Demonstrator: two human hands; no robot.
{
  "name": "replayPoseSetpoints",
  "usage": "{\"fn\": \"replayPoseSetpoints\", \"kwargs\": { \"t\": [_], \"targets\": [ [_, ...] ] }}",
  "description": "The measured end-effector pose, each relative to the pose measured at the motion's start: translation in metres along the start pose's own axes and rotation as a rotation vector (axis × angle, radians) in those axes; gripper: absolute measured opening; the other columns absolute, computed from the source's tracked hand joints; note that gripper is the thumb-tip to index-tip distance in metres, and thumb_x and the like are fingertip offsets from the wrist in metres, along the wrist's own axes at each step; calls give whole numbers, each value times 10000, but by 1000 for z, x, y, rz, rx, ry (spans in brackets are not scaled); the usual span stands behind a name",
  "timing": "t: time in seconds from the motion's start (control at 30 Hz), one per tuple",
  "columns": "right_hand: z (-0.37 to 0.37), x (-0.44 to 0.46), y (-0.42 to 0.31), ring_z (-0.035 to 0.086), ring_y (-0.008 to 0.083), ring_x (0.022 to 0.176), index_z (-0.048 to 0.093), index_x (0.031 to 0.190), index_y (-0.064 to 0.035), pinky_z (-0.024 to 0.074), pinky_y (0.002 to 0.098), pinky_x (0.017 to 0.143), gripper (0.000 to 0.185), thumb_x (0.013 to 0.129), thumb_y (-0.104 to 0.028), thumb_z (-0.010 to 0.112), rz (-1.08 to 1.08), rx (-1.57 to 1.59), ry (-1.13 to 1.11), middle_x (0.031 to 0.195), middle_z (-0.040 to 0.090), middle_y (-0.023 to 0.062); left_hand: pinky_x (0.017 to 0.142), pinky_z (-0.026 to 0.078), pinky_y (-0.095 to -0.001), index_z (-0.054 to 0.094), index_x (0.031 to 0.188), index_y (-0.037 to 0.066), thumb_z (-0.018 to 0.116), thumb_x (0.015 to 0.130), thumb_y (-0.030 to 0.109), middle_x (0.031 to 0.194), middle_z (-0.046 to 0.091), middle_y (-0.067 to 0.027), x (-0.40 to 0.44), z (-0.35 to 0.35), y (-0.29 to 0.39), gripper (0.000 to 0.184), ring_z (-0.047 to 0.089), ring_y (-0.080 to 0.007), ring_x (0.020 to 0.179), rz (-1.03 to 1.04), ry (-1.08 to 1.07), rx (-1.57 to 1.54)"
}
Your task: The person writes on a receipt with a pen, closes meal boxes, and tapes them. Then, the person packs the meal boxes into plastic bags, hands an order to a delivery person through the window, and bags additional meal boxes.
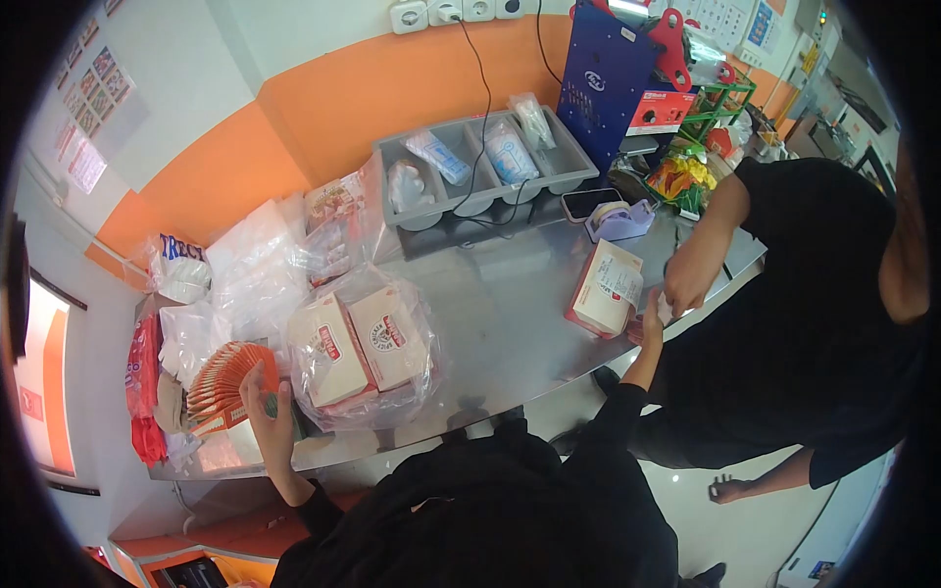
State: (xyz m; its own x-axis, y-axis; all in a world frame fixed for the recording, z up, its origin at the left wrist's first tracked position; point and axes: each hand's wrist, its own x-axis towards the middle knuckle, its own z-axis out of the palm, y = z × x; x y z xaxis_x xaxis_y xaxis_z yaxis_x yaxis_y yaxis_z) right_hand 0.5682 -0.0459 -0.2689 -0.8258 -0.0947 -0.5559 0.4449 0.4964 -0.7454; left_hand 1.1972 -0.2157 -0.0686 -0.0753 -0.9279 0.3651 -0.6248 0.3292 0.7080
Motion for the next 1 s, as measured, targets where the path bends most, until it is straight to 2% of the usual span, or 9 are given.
{"fn": "replayPoseSetpoints", "kwargs": {
  "t": [0.23,0.3,0.4,0.43,0.5,0.6,0.8,0.9,1.0],
  "targets": [
    [28,-1,11,594,258,872,512,1193,105,475,378,769,1118,632,-862,496,-168,146,-34,944,606,157,950,354,-356,496,1269,39,612,848,84,1241,458,-138,-1,1,0,439,438,-263,1155,47,-18,-33],
    [40,13,14,582,268,940,491,1231,49,462,385,803,923,709,-713,484,-246,78,-23,1000,614,155,945,354,-352,494,1267,38,609,853,86,1241,457,-132,-1,0,3,433,440,-259,1148,46,-24,-21],
    [60,81,38,564,282,1042,459,1288,-35,442,396,854,650,824,-489,465,-663,-804,195,1082,624,153,942,355,-352,490,1265,43,607,857,95,1246,454,-128,-5,0,-3,427,439,-252,1149,9,-22,-49],
    [65,49,22,544,267,1100,407,1376,-121,430,405,876,502,915,-317,437,-601,-1070,243,1142,622,113,941,356,-353,490,1265,45,607,859,98,1247,453,-126,-5,-1,-3,426,439,-250,1149,-6,-26,-57],
    [51,-6,9,612,324,958,480,1260,-27,475,394,799,591,852,-455,472,-401,-299,180,1063,639,177,939,360,-355,488,1263,47,606,862,106,1249,452,-123,-7,-2,-3,423,438,-245,1150,-39,-32,-68],
    [57,-39,-3,587,416,1008,587,1029,172,441,424,893,1017,693,-786,525,-287,-146,325,1038,615,296,941,363,-365,492,1254,47,607,865,116,1257,448,-124,-10,-3,-2,412,432,-245,1163,-63,-28,-86],
    [56,-35,-3,592,423,1011,582,1013,181,449,433,871,986,691,-751,556,-316,-280,389,1043,604,326,783,406,-277,524,1220,64,617,860,120,1141,473,-71,-12,-1,6,376,478,-162,966,-121,63,-135],
    [57,-40,0,633,362,928,595,995,155,486,383,807,743,750,-544,658,-341,-176,247,997,624,295,692,397,-232,558,1143,54,618,851,78,1050,491,-44,-11,3,18,299,472,-115,845,-77,105,-152],
    [131,-119,-39,627,368,903,562,1086,68,490,405,784,641,733,-456,672,-774,-396,-158,988,633,258,692,406,-217,559,1099,46,588,884,105,936,523,-11,-12,8,22,225,483,-85,789,-21,-22,-205]
  ]
}}
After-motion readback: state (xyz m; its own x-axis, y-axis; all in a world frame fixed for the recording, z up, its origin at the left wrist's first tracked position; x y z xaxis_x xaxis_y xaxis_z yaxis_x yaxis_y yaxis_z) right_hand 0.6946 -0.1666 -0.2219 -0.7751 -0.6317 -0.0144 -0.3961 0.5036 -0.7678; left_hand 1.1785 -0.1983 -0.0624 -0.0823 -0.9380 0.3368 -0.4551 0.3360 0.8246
